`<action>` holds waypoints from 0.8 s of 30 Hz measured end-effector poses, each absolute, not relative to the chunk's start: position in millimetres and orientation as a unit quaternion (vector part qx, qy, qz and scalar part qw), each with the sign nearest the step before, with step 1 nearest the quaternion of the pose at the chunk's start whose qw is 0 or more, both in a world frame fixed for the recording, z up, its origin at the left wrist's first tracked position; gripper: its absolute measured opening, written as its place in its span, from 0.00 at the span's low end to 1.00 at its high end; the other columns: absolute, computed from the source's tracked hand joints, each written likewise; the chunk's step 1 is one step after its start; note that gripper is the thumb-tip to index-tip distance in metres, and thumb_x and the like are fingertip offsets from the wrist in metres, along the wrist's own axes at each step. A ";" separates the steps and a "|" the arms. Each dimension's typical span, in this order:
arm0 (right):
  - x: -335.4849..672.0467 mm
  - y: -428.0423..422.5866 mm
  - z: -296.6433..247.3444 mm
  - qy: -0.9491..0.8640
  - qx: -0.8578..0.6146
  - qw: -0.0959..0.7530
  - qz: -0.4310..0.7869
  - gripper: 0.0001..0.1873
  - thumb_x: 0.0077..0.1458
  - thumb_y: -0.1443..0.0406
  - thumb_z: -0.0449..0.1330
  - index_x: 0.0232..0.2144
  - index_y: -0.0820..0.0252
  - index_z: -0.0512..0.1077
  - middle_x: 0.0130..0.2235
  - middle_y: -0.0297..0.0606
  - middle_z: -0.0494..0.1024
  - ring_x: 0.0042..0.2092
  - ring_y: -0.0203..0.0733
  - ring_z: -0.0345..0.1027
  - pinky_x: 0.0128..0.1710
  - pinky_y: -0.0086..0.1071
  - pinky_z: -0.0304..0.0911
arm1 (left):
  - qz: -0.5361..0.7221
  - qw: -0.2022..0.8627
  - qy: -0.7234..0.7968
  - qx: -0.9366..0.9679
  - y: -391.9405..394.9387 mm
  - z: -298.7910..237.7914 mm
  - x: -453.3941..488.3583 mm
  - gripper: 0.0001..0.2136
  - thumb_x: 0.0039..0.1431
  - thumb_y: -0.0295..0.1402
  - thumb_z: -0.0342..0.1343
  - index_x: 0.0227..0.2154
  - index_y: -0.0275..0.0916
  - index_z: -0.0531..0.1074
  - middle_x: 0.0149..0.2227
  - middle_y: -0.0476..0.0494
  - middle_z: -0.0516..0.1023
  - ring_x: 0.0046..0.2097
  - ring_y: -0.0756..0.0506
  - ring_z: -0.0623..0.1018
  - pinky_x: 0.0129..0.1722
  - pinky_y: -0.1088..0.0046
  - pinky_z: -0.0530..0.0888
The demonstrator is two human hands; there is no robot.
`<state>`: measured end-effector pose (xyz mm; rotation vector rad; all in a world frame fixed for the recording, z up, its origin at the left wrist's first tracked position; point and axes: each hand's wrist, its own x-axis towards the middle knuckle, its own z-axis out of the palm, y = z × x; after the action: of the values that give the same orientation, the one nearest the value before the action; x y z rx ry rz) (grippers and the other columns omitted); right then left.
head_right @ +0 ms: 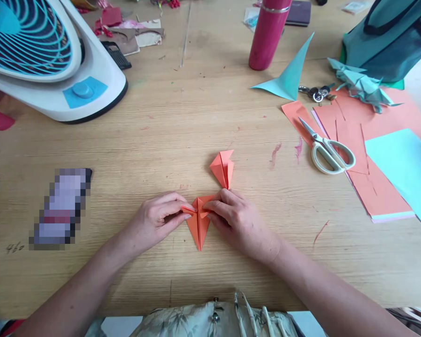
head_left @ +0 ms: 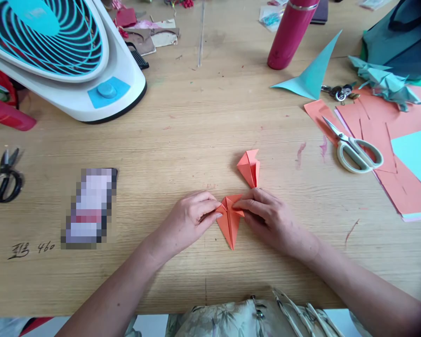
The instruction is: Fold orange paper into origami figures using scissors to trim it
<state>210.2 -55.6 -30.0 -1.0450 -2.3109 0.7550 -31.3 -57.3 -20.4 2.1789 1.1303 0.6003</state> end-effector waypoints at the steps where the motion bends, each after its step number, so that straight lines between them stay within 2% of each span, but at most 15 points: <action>1: 210.4 -55.4 -29.8 -0.847 -0.384 0.243 0.277 0.10 0.68 0.67 0.54 0.42 0.61 0.76 0.39 0.45 0.75 0.40 0.45 0.70 0.40 0.39 0.68 | 0.217 0.299 0.431 0.823 -57.3 -20.1 -31.1 0.06 0.67 0.27 0.55 0.36 0.38 0.77 0.36 0.45 0.79 0.39 0.45 0.78 0.39 0.69 0.74; 6: 209.0 -54.2 -28.2 -0.847 -0.395 0.231 0.271 0.10 0.69 0.67 0.53 0.39 0.60 0.75 0.37 0.43 0.73 0.38 0.44 0.69 0.38 0.37 0.65 | 0.204 0.288 0.444 0.824 -56.6 -16.2 -29.0 0.04 0.66 0.26 0.56 0.41 0.40 0.74 0.39 0.45 0.80 0.43 0.44 0.80 0.43 0.67 0.75; 9: 207.1 -53.0 -27.5 -0.848 -0.398 0.229 0.265 0.09 0.68 0.68 0.53 0.35 0.59 0.72 0.35 0.41 0.73 0.36 0.43 0.68 0.36 0.35 0.63 | 0.210 0.308 0.469 0.800 -57.1 -14.9 -26.8 0.11 0.63 0.24 0.58 0.46 0.43 0.68 0.37 0.50 0.79 0.39 0.47 0.80 0.38 0.71 0.75; 12: 205.7 -52.0 -27.8 -0.842 -0.409 0.246 0.250 0.08 0.67 0.68 0.55 0.32 0.59 0.69 0.31 0.37 0.70 0.33 0.41 0.65 0.33 0.33 0.59 | 0.227 0.323 0.502 0.770 -58.2 -16.0 -26.0 0.13 0.60 0.24 0.60 0.41 0.43 0.63 0.33 0.55 0.75 0.31 0.51 0.77 0.31 0.75 0.71; 16: 206.0 -51.7 -28.9 -0.840 -0.414 0.249 0.245 0.08 0.66 0.68 0.56 0.31 0.58 0.67 0.30 0.36 0.69 0.31 0.40 0.63 0.31 0.33 0.57 | 0.229 0.323 0.508 0.765 -57.6 -15.8 -28.5 0.15 0.58 0.23 0.62 0.31 0.42 0.58 0.30 0.58 0.72 0.29 0.53 0.74 0.30 0.76 0.67; 20: 208.1 -52.4 -29.8 -0.855 -0.389 0.228 0.255 0.06 0.66 0.68 0.56 0.37 0.59 0.72 0.36 0.41 0.73 0.36 0.42 0.67 0.36 0.34 0.61 | 0.216 0.381 0.469 0.767 -55.4 -12.5 -32.1 0.11 0.59 0.22 0.60 0.35 0.41 0.64 0.34 0.55 0.75 0.33 0.52 0.76 0.33 0.77 0.70; 24: 209.3 -51.9 -28.7 -0.854 -0.386 0.226 0.264 0.07 0.67 0.68 0.55 0.40 0.60 0.74 0.38 0.43 0.74 0.38 0.43 0.68 0.38 0.35 0.63 | 0.234 0.338 0.419 0.810 -54.2 -13.3 -32.8 0.07 0.62 0.21 0.58 0.36 0.40 0.70 0.33 0.53 0.76 0.35 0.51 0.76 0.36 0.76 0.69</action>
<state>209.3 -51.9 -28.7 -1.0651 -2.3551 0.7291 -32.8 -54.2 -13.3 2.1095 1.0927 0.6084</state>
